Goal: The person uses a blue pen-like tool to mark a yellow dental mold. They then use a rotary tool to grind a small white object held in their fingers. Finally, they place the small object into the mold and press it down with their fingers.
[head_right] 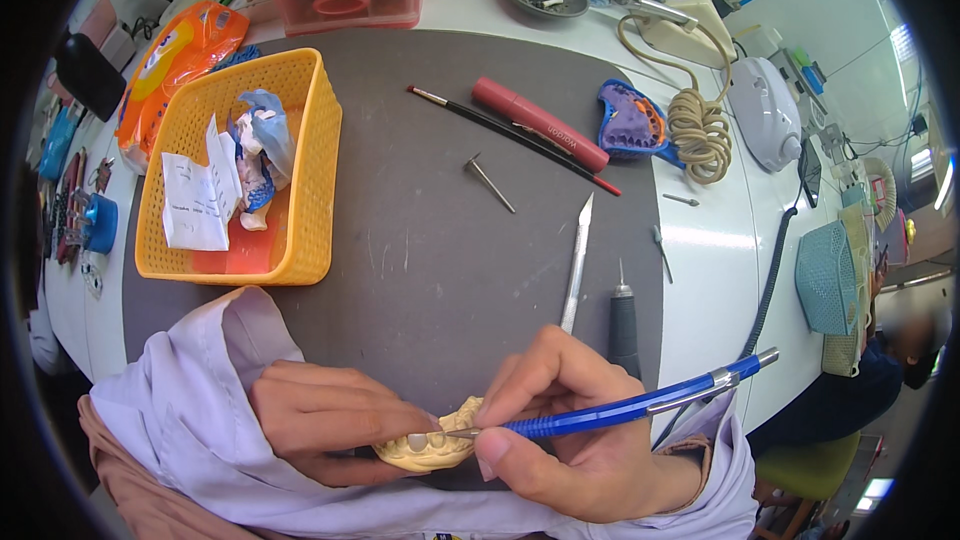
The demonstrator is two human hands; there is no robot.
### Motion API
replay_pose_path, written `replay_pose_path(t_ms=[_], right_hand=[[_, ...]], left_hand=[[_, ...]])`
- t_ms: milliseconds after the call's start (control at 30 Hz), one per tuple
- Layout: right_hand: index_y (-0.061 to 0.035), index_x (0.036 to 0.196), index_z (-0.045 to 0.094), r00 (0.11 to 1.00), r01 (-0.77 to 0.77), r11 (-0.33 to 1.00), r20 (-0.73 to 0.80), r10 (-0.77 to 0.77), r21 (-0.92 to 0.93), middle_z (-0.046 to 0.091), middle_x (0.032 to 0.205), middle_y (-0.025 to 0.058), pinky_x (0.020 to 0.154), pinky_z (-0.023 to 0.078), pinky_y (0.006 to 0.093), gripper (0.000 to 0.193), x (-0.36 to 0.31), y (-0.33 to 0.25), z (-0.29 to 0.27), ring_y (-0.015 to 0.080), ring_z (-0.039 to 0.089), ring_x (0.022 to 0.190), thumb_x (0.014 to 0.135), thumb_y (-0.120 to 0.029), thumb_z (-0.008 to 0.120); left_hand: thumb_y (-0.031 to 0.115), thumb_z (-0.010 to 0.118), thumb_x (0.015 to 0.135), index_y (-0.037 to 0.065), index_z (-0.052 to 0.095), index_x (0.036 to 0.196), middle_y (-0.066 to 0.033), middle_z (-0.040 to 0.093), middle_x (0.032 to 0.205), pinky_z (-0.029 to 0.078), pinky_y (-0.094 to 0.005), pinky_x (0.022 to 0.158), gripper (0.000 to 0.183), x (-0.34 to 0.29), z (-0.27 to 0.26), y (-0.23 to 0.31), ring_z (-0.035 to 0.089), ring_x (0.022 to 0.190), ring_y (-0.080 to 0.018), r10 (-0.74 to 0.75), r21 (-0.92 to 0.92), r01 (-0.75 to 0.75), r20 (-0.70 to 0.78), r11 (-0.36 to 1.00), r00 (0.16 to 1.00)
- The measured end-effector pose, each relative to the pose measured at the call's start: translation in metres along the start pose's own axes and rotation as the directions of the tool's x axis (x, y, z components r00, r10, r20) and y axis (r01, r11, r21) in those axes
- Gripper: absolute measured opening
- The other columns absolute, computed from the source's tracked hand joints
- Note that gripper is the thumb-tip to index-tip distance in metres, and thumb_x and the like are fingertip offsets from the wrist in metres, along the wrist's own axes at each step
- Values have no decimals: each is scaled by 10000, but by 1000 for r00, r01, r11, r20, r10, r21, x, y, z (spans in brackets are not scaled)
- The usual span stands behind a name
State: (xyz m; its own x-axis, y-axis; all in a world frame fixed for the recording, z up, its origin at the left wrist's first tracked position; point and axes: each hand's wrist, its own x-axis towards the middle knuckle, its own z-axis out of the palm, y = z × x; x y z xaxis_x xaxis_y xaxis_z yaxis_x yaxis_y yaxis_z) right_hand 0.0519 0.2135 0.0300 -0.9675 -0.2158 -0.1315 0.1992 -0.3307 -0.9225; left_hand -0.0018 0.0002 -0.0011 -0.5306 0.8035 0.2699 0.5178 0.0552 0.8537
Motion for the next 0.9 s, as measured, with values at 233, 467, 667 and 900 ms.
replay_pose_path(t_ms=[233, 467, 667, 900], right_hand=[[17, 887, 468, 1000, -9, 1000, 8, 9, 15, 580, 771, 107, 603, 441, 198, 165, 0, 0, -1, 80, 552, 659, 818, -17, 614], [18, 898, 472, 1000, -16, 1000, 26, 17, -3, 582, 816, 97, 632, 442, 195, 161, 0, 0, -4, 68, 559, 699, 813, 4, 608], [14, 905, 468, 999, -8, 1000, 36, 7, 2, 586, 823, 84, 641, 441, 190, 163, -1, 0, -3, 59, 563, 722, 814, 6, 603], [16, 913, 459, 999, -27, 1000, 41, 28, -8, 594, 830, 83, 646, 441, 187, 175, -1, 0, -5, 55, 562, 726, 817, -1, 604]], left_hand=[[45, 746, 654, -4, 647, 941, -90, 671, 847, 539, -284, 624, 308, -1, 0, 0, 661, 715, -223, 0, 28, 0, 10, 1000, 1000], [43, 744, 657, -3, 646, 960, -92, 670, 868, 539, -282, 636, 322, 1, -1, -1, 661, 735, -222, 10, 29, -11, 35, 1000, 999], [37, 738, 667, -11, 634, 991, -103, 666, 907, 538, -293, 669, 344, 1, -4, 0, 660, 766, -240, 29, 37, -32, 74, 999, 997], [43, 745, 657, -13, 629, 1004, -113, 662, 933, 536, -293, 680, 370, 1, -4, -3, 659, 783, -249, 57, 46, -61, 78, 997, 995]])
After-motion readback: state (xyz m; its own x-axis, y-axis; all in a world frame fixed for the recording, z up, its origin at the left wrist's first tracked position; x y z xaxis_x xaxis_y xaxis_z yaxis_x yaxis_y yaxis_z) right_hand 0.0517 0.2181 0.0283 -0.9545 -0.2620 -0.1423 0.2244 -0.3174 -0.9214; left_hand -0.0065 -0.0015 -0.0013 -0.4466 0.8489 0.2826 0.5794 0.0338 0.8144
